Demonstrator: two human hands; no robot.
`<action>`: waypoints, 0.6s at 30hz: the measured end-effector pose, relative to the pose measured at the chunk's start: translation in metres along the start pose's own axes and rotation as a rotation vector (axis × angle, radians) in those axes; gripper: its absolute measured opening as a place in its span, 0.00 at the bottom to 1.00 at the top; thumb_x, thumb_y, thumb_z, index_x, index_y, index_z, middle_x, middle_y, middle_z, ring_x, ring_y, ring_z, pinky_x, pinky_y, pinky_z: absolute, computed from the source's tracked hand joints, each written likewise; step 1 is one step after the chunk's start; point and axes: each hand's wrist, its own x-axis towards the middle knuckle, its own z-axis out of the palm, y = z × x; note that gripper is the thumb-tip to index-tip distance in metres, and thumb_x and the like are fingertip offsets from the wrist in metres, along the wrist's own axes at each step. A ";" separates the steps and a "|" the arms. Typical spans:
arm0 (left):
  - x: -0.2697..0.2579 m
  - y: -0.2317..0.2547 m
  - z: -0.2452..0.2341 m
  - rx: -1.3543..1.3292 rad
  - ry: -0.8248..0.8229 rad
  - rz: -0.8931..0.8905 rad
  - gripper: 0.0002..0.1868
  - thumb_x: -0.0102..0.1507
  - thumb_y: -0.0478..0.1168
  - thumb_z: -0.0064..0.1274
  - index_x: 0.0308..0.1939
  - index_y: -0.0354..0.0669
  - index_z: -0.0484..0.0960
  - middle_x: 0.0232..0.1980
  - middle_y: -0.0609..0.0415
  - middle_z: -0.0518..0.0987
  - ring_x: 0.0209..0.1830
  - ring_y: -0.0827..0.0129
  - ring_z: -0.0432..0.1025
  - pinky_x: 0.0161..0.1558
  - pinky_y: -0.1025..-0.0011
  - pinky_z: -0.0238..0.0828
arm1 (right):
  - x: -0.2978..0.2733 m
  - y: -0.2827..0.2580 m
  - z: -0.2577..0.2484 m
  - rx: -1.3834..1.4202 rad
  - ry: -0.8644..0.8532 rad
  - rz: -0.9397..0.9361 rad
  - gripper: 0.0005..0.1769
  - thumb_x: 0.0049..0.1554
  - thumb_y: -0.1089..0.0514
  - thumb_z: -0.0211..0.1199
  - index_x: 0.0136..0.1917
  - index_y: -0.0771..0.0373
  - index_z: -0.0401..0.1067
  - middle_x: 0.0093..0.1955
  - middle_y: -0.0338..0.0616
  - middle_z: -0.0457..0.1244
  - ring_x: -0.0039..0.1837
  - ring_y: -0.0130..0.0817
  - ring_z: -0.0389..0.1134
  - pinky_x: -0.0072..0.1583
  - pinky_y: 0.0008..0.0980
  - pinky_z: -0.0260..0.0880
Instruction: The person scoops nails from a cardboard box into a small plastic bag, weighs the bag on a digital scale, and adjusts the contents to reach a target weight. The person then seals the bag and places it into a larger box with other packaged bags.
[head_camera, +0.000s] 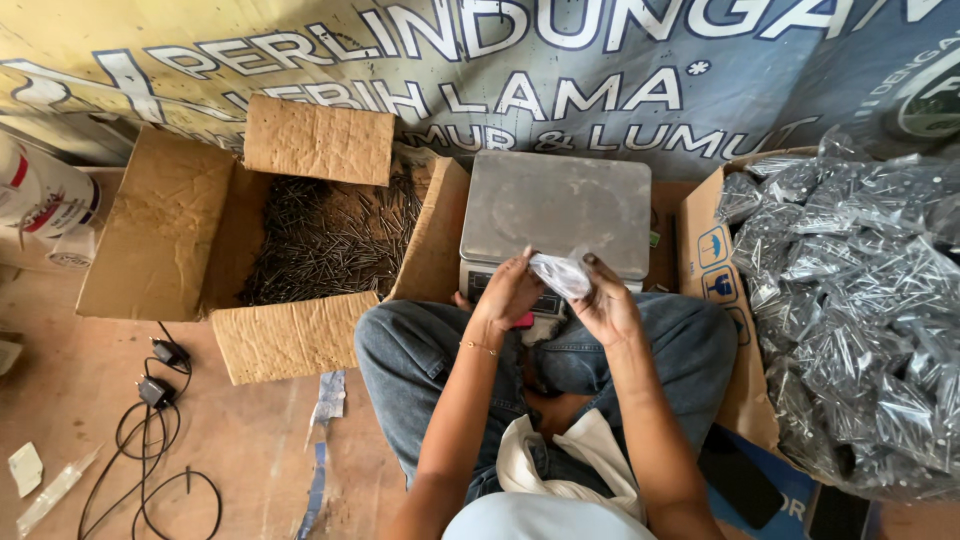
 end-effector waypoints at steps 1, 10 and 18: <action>0.001 0.000 0.000 0.000 0.000 0.002 0.13 0.65 0.43 0.45 0.30 0.42 0.78 0.30 0.55 0.77 0.32 0.71 0.72 0.41 0.72 0.63 | -0.001 0.002 0.000 -0.001 -0.002 0.002 0.08 0.53 0.65 0.57 0.48 0.63 0.68 0.37 0.43 0.65 0.43 0.34 0.68 0.47 0.33 0.70; -0.009 -0.003 0.006 0.537 0.037 0.083 0.20 0.50 0.30 0.62 0.43 0.36 0.69 0.31 0.59 0.70 0.29 0.76 0.65 0.35 0.79 0.63 | -0.007 -0.004 0.004 -0.239 -0.170 -0.077 0.33 0.41 0.82 0.56 0.53 0.55 0.55 0.43 0.48 0.63 0.47 0.40 0.68 0.46 0.38 0.72; -0.020 0.000 0.012 1.207 -0.077 0.092 0.29 0.55 0.35 0.53 0.54 0.43 0.53 0.31 0.42 0.71 0.30 0.50 0.68 0.36 0.57 0.62 | -0.016 0.000 0.014 -0.457 0.031 -0.097 0.34 0.36 0.84 0.52 0.49 0.53 0.54 0.41 0.42 0.58 0.39 0.37 0.67 0.37 0.31 0.72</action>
